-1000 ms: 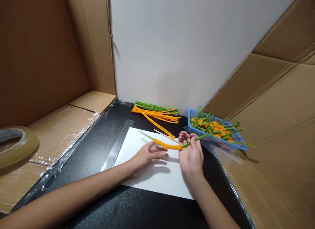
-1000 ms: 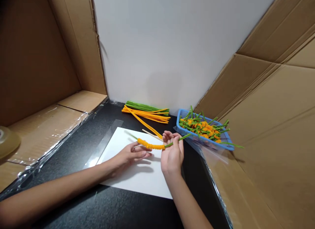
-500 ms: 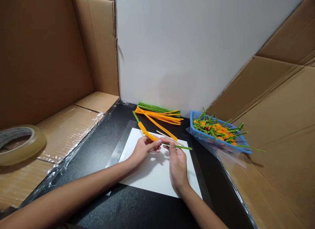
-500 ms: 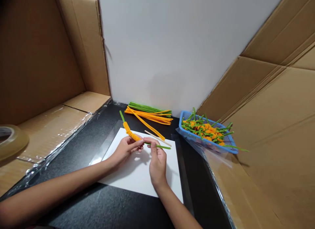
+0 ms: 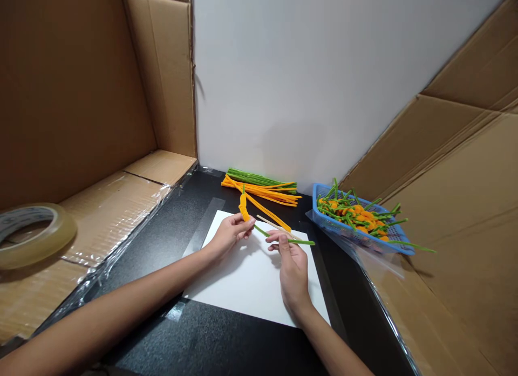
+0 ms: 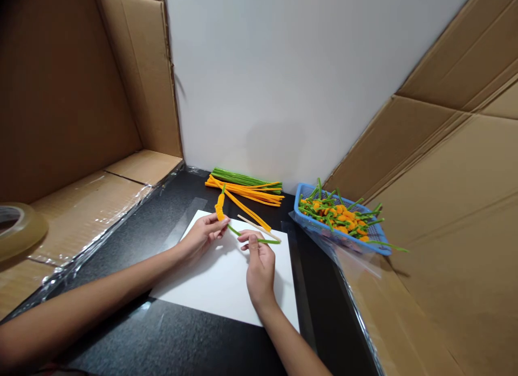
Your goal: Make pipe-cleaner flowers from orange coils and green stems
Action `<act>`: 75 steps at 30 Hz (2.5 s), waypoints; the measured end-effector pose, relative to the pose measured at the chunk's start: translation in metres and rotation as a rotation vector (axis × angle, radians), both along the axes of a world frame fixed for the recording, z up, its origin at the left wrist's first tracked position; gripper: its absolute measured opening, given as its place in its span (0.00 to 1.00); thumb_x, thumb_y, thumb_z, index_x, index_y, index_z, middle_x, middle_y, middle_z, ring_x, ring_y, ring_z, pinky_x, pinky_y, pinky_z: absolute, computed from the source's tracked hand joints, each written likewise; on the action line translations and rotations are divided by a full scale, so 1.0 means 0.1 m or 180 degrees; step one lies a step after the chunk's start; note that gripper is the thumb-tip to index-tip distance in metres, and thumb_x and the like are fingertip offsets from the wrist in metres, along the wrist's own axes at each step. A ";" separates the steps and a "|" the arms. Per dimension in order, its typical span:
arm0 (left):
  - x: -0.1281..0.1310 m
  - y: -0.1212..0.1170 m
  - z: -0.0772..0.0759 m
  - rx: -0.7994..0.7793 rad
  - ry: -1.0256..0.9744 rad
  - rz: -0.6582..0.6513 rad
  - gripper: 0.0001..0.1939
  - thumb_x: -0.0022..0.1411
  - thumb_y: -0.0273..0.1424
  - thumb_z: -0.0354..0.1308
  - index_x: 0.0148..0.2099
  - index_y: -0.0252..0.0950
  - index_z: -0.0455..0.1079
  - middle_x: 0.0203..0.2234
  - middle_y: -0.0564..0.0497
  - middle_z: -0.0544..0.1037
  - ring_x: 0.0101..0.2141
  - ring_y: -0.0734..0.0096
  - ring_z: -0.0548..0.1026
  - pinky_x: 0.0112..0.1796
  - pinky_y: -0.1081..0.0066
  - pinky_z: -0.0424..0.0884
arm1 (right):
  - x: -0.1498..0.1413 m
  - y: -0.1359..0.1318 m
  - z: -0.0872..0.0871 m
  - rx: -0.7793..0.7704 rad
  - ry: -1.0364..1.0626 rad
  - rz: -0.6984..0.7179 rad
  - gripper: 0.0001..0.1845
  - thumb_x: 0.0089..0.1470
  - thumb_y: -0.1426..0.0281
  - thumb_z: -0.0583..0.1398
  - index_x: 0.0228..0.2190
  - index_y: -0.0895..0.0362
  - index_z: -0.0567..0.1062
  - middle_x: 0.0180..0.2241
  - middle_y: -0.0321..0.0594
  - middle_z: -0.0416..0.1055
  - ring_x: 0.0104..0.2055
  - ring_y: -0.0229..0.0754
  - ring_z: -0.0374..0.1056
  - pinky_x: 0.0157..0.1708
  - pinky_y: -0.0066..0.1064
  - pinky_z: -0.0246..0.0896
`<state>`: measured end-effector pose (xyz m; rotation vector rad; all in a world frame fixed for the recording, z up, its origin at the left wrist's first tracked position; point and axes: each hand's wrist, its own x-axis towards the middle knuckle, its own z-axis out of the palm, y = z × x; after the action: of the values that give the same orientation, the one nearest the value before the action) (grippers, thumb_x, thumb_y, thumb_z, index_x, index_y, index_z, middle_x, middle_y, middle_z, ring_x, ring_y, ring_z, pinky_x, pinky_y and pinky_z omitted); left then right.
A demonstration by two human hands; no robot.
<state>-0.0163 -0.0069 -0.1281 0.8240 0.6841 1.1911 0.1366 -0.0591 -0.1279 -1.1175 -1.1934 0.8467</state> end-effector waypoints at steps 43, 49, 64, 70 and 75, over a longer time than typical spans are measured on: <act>-0.09 0.04 0.20 -0.0936 -0.0990 0.0260 0.13 0.69 0.23 0.52 0.33 0.25 0.75 0.23 0.48 0.74 0.22 0.79 0.73 0.26 0.81 0.74 | -0.03 -0.07 0.00 0.0032 -0.0459 0.0501 0.19 0.65 0.59 0.54 0.34 0.56 0.79 0.38 0.43 0.76 0.40 0.43 0.70 0.37 0.33 0.62; -0.08 0.02 0.18 -0.0906 -0.0900 0.0349 0.13 0.69 0.25 0.53 0.33 0.27 0.75 0.24 0.47 0.76 0.23 0.78 0.74 0.28 0.81 0.75 | -0.02 -0.07 0.00 0.0057 -0.0437 0.0504 0.18 0.65 0.59 0.54 0.34 0.55 0.80 0.39 0.43 0.76 0.40 0.44 0.70 0.37 0.33 0.63; 0.04 -0.13 0.04 -0.0520 -0.0478 -0.0155 0.11 0.63 0.33 0.62 0.39 0.27 0.74 0.27 0.45 0.78 0.25 0.74 0.76 0.31 0.77 0.74 | -0.01 -0.04 0.12 0.0048 -0.0152 -0.0374 0.25 0.63 0.57 0.56 0.55 0.58 0.68 0.29 0.39 0.76 0.30 0.41 0.69 0.33 0.33 0.66; 0.14 -0.26 -0.05 0.0060 0.0078 -0.0602 0.28 0.61 0.49 0.60 0.55 0.34 0.63 0.23 0.51 0.76 0.21 0.69 0.74 0.27 0.70 0.71 | 0.09 -0.01 0.15 0.0091 -0.1159 -0.0509 0.23 0.64 0.58 0.55 0.55 0.57 0.66 0.18 0.29 0.68 0.18 0.38 0.63 0.21 0.28 0.56; 0.11 -0.33 -0.02 0.0634 0.0965 -0.0373 0.21 0.68 0.52 0.47 0.42 0.38 0.62 0.20 0.57 0.67 0.25 0.71 0.70 0.31 0.71 0.66 | 0.12 -0.03 0.13 0.0884 -0.2329 -0.0453 0.17 0.66 0.67 0.52 0.50 0.53 0.76 0.30 0.40 0.77 0.29 0.42 0.72 0.32 0.32 0.65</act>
<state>-0.0057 -0.0399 -0.1305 1.2126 0.7589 1.0489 0.1488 -0.0619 -0.1150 -1.3009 -1.7372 0.1317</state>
